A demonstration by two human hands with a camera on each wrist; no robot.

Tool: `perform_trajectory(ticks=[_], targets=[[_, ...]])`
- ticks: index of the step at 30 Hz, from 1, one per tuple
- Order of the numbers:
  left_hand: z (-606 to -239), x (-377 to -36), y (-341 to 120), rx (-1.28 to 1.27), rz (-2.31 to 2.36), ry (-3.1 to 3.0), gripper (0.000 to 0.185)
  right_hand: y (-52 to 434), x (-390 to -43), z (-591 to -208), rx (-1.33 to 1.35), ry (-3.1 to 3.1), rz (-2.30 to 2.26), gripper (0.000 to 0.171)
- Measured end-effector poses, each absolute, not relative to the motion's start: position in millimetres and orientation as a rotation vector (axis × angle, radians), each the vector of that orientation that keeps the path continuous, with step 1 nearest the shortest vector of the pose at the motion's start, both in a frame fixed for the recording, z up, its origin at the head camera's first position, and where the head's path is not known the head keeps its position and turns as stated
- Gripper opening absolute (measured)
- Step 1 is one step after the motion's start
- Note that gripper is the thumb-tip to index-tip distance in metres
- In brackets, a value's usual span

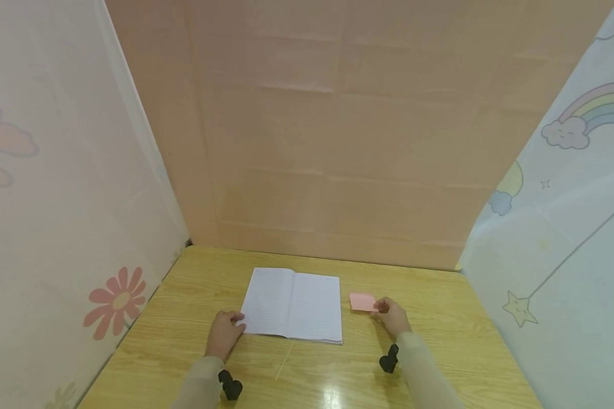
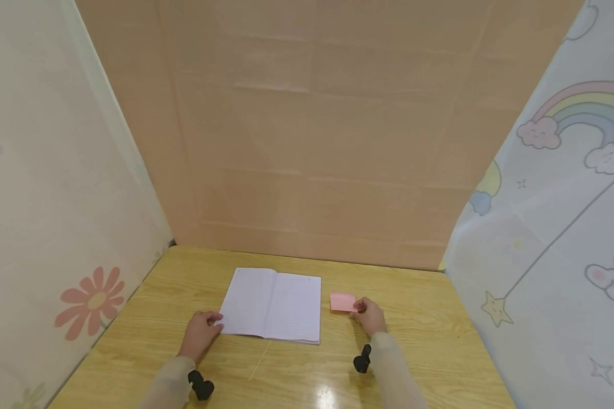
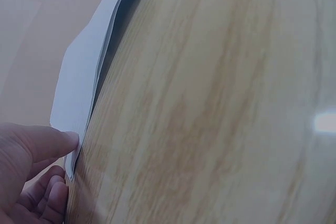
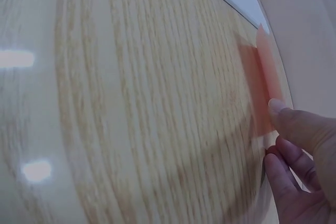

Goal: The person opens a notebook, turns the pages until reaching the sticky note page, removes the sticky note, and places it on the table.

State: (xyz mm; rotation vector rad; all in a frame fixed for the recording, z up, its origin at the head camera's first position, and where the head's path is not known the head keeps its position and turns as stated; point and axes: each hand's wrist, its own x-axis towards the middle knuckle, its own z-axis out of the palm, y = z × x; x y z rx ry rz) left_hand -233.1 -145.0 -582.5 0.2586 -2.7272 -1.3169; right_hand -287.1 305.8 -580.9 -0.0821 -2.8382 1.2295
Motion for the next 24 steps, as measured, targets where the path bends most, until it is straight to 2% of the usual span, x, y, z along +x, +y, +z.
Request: perform_trajectory(ticks=[24], targets=[[-580,-236,-151,0.218,-1.275,-2.754,0.015,306,-279,-568,-0.046,-2.768,1.365,0.027]])
